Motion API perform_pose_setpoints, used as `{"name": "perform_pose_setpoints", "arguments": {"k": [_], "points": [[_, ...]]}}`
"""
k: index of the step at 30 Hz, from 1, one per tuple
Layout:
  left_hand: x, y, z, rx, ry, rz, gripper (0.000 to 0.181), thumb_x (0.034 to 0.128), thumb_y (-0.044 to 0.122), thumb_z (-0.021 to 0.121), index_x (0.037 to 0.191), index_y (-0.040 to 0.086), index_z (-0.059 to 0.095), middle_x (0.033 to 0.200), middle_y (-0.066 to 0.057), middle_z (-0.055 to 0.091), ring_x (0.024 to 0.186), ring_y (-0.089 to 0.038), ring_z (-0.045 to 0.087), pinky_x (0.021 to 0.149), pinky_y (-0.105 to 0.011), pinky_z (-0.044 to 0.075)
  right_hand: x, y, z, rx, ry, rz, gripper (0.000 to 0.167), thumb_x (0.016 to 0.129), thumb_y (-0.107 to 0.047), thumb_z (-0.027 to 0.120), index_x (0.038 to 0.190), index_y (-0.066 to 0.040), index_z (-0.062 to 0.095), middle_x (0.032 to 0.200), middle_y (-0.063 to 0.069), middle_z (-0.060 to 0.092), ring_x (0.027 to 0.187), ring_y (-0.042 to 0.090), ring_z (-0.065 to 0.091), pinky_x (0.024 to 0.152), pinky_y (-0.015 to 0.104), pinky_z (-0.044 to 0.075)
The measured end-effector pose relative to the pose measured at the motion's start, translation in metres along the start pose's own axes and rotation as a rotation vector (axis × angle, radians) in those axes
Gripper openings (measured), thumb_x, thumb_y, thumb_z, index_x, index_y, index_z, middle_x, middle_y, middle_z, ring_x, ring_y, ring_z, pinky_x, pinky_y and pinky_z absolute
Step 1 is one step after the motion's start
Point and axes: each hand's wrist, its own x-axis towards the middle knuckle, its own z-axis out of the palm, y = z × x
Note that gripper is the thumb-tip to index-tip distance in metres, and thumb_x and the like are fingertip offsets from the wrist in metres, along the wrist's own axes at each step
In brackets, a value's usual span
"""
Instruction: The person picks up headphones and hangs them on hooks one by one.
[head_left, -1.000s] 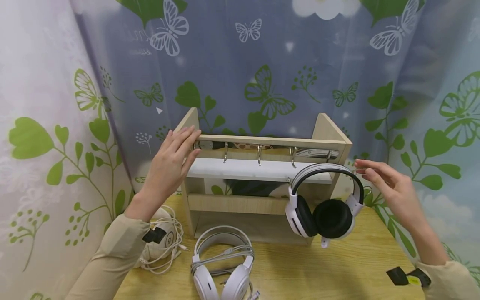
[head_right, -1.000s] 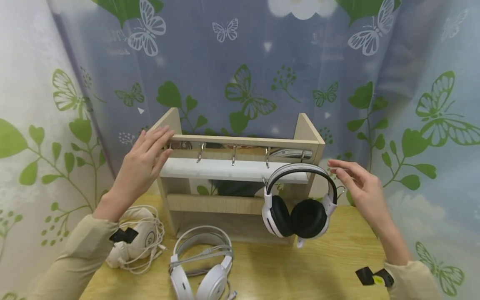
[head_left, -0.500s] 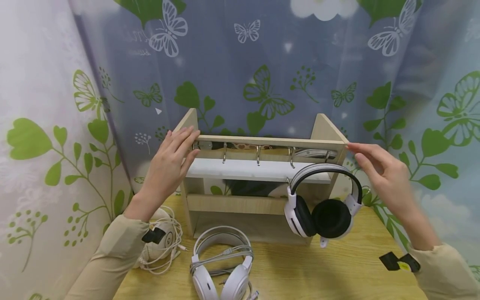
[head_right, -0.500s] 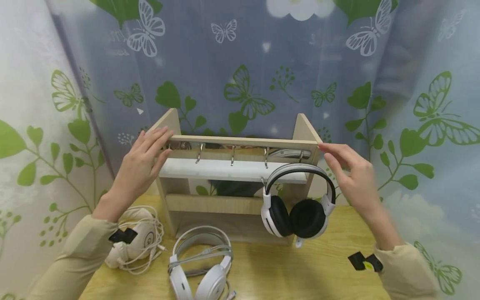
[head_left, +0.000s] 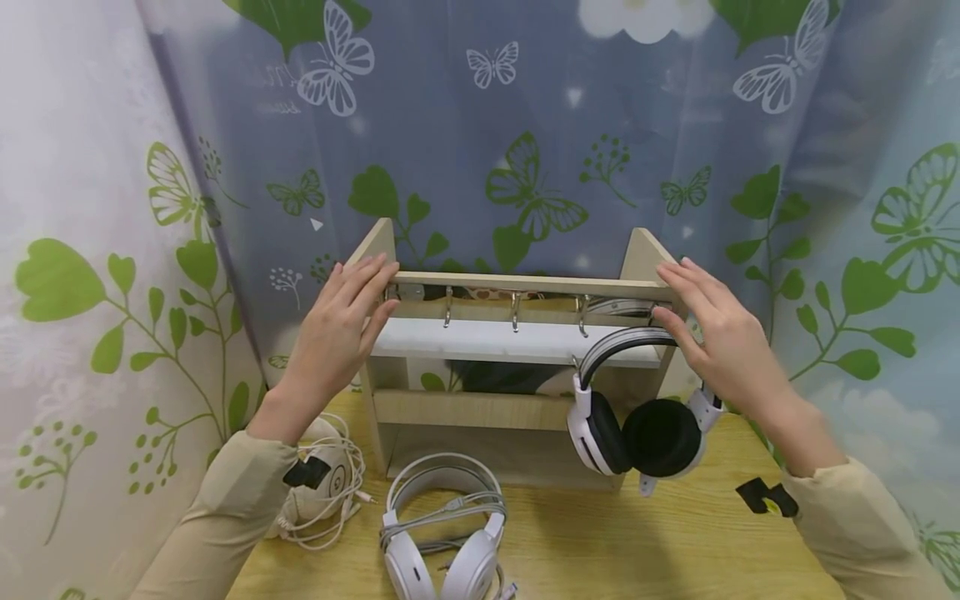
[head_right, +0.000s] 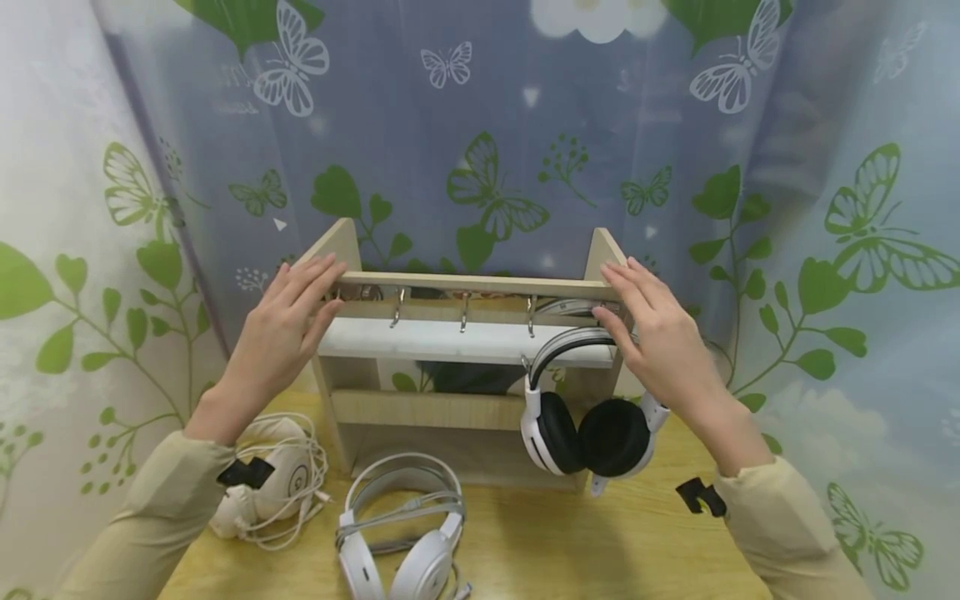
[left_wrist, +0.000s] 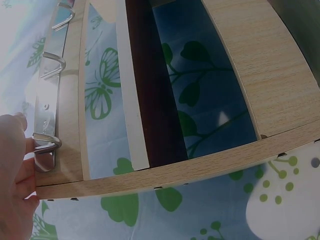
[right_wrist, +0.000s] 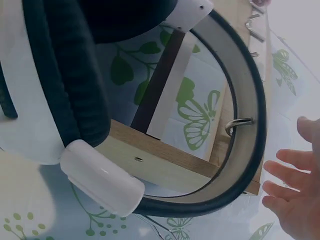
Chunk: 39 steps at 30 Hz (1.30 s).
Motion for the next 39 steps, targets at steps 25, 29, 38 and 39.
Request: {"name": "perform_pose_setpoints", "arguments": {"k": [25, 29, 38, 39], "points": [[0.003, -0.001, -0.015, -0.127, 0.007, -0.078, 0.045, 0.1051, 0.018, 0.057, 0.149, 0.009, 0.052, 0.152, -0.012, 0.050, 0.140, -0.033, 0.047, 0.123, -0.045, 0.028, 0.002, 0.004, 0.014, -0.102, -0.084, -0.106, 0.063, 0.100, -0.027, 0.066, 0.153, -0.004, 0.043, 0.153, 0.021, 0.045, 0.141, 0.042, 0.040, 0.126, 0.046, 0.018], [-0.001, 0.000, -0.023, -0.147, 0.043, -0.126, 0.044, 0.1070, 0.025, 0.054, 0.149, 0.013, 0.052, 0.152, -0.008, 0.052, 0.137, -0.033, 0.050, 0.110, -0.055, 0.043, 0.001, 0.004, 0.015, -0.089, -0.071, -0.100, 0.059, 0.101, -0.025, 0.065, 0.152, -0.003, 0.044, 0.152, 0.021, 0.046, 0.141, 0.041, 0.041, 0.127, 0.045, 0.018], [-0.024, 0.000, -0.033, -0.197, 0.140, -0.218, 0.040, 0.1088, 0.027, 0.050, 0.146, 0.014, 0.056, 0.145, -0.005, 0.059, 0.129, -0.032, 0.058, 0.104, -0.053, 0.048, 0.000, 0.004, 0.016, -0.077, -0.051, -0.096, 0.058, 0.099, -0.020, 0.067, 0.151, -0.004, 0.046, 0.152, 0.020, 0.047, 0.140, 0.041, 0.042, 0.126, 0.045, 0.019], [-0.027, -0.001, -0.034, -0.203, 0.146, -0.233, 0.040, 0.1091, 0.027, 0.049, 0.146, 0.014, 0.057, 0.144, -0.006, 0.060, 0.129, -0.031, 0.058, 0.106, -0.049, 0.048, 0.000, 0.004, 0.016, -0.075, -0.047, -0.098, 0.058, 0.099, -0.020, 0.067, 0.151, -0.004, 0.046, 0.152, 0.020, 0.047, 0.140, 0.042, 0.042, 0.126, 0.045, 0.019]]}}
